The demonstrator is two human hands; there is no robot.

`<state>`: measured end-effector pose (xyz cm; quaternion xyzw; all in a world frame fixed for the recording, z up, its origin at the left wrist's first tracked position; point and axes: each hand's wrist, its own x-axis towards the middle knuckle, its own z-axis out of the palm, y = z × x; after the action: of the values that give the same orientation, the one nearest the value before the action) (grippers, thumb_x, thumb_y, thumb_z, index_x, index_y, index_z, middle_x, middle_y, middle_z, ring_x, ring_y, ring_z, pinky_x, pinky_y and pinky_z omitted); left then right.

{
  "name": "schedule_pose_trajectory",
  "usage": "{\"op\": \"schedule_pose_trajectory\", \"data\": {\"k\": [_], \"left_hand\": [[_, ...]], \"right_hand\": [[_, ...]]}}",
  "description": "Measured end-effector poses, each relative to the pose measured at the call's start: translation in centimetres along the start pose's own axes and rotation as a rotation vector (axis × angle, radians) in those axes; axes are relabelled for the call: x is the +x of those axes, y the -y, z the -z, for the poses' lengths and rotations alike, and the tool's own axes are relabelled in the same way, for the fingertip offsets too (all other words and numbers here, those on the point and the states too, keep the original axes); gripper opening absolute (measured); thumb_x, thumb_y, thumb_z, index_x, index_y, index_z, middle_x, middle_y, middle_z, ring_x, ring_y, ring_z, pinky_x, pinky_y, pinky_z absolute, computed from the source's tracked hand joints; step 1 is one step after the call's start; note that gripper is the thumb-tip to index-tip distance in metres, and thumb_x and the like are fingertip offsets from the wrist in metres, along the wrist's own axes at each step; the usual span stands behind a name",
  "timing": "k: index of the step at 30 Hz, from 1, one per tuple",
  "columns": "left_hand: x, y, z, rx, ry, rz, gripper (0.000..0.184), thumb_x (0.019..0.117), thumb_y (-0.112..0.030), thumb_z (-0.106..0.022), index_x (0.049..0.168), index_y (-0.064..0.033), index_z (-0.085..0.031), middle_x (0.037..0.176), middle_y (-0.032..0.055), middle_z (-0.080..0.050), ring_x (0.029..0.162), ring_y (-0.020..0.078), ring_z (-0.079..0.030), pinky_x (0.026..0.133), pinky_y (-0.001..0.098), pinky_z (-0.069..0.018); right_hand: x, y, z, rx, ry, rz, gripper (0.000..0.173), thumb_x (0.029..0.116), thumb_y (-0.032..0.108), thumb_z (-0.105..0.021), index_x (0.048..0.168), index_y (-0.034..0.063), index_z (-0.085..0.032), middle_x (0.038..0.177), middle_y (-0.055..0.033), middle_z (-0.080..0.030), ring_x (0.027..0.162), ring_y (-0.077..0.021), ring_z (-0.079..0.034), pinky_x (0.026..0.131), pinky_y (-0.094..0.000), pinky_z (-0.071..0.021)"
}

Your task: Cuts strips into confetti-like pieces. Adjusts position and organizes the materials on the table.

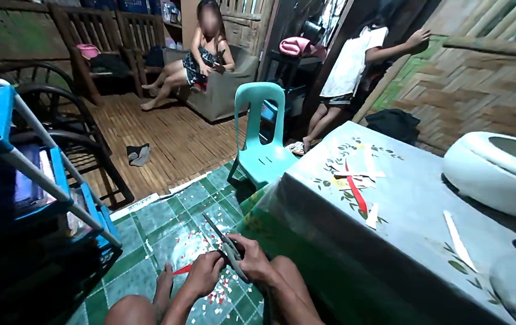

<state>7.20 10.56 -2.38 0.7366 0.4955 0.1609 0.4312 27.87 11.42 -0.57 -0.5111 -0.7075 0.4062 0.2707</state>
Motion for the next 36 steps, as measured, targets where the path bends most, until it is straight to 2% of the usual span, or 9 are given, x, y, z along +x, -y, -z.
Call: {"op": "schedule_pose_trajectory", "data": {"k": [3,6,11,13,17,22,27,31,36], "left_hand": [[0.0,-0.2,0.4,-0.021,0.083,0.016,0.034,0.1087,-0.028,-0.045,0.112,-0.0070,-0.070,0.099,0.0075,-0.074,0.091,0.0210,-0.072,0.091,0.0465,-0.0569],[0.0,-0.7,0.3,-0.006,0.104,0.045,0.031,0.1080,-0.025,-0.046,0.112,-0.0063,-0.070,0.097,0.0077,-0.073,0.091,0.0215,-0.071,0.091,0.0467,-0.0557],[2.0,0.6,-0.1,0.051,0.018,0.150,0.032,0.1084,-0.030,-0.045,0.116,-0.0117,-0.070,0.098,0.0073,-0.073,0.093,0.0238,-0.071,0.089,0.0508,-0.0557],[3.2,1.6,0.6,0.030,-0.064,0.244,0.034,0.1088,-0.030,-0.044,0.120,-0.0115,-0.070,0.100,0.0099,-0.073,0.095,0.0270,-0.071,0.090,0.0538,-0.0552],[4.4,3.2,2.5,-0.119,-0.233,0.305,0.033,0.1079,-0.029,-0.047,0.113,-0.0092,-0.072,0.095,0.0104,-0.072,0.090,0.0271,-0.070,0.086,0.0544,-0.0550],[3.8,3.5,4.5,-0.346,-0.382,0.235,0.029,0.1072,-0.027,-0.050,0.109,-0.0089,-0.072,0.089,0.0040,-0.070,0.080,0.0174,-0.066,0.077,0.0429,-0.0550],[3.0,3.4,5.9,-0.422,-0.398,0.254,0.028,0.1064,-0.024,-0.051,0.109,-0.0065,-0.073,0.089,0.0046,-0.070,0.080,0.0146,-0.065,0.079,0.0384,-0.0546],[3.0,5.0,4.9,-0.419,-0.393,0.279,0.026,0.1056,-0.022,-0.054,0.102,-0.0082,-0.075,0.076,0.0021,-0.065,0.069,0.0127,-0.060,0.071,0.0364,-0.0519],[2.6,5.9,4.4,-0.456,-0.418,0.268,0.025,0.1048,-0.019,-0.055,0.097,-0.0082,-0.076,0.068,-0.0005,-0.060,0.060,0.0093,-0.053,0.061,0.0304,-0.0470]], "right_hand": [[0.0,0.0,0.4,0.003,-0.017,0.011,0.063,0.0798,0.031,-0.082,0.138,0.0184,-0.063,0.095,-0.0042,-0.076,0.080,-0.0148,-0.072,0.079,-0.0419,-0.0621],[0.0,-0.4,0.4,-0.052,-0.017,0.007,0.062,0.0793,0.032,-0.082,0.137,0.0210,-0.064,0.096,-0.0032,-0.076,0.081,-0.0149,-0.072,0.079,-0.0434,-0.0617],[0.0,-1.0,0.1,-0.179,-0.117,-0.136,0.063,0.0786,0.037,-0.082,0.138,0.0274,-0.063,0.101,-0.0014,-0.076,0.087,-0.0163,-0.073,0.082,-0.0480,-0.0607],[0.1,-1.2,0.4,-0.060,-0.176,-0.184,0.068,0.0772,0.041,-0.086,0.138,0.0216,-0.063,0.099,-0.0020,-0.076,0.084,-0.0141,-0.073,0.081,-0.0421,-0.0621],[0.1,-0.9,1.1,0.222,-0.239,-0.183,0.083,0.0744,0.040,-0.090,0.143,0.0091,-0.056,0.090,-0.0047,-0.074,0.072,-0.0129,-0.071,0.072,-0.0342,-0.0622],[-0.1,-1.8,0.4,0.412,-0.053,-0.184,0.095,0.0795,0.036,-0.086,0.157,0.0105,-0.038,0.099,-0.0066,-0.071,0.082,-0.0135,-0.069,0.079,-0.0327,-0.0599],[-0.8,-1.6,-1.7,0.409,0.107,-0.275,0.075,0.0846,0.039,-0.080,0.147,0.0089,-0.051,0.108,-0.0084,-0.072,0.090,-0.0164,-0.071,0.083,-0.0362,-0.0608],[-0.8,-1.6,-2.8,0.411,0.248,-0.307,0.069,0.0896,0.042,-0.074,0.145,0.0074,-0.051,0.101,-0.0086,-0.072,0.086,-0.0178,-0.071,0.081,-0.0371,-0.0611],[-0.9,-1.7,-3.5,0.474,0.343,-0.353,0.061,0.0933,0.042,-0.070,0.140,0.0057,-0.053,0.090,-0.0085,-0.070,0.076,-0.0185,-0.070,0.075,-0.0369,-0.0611]]}}
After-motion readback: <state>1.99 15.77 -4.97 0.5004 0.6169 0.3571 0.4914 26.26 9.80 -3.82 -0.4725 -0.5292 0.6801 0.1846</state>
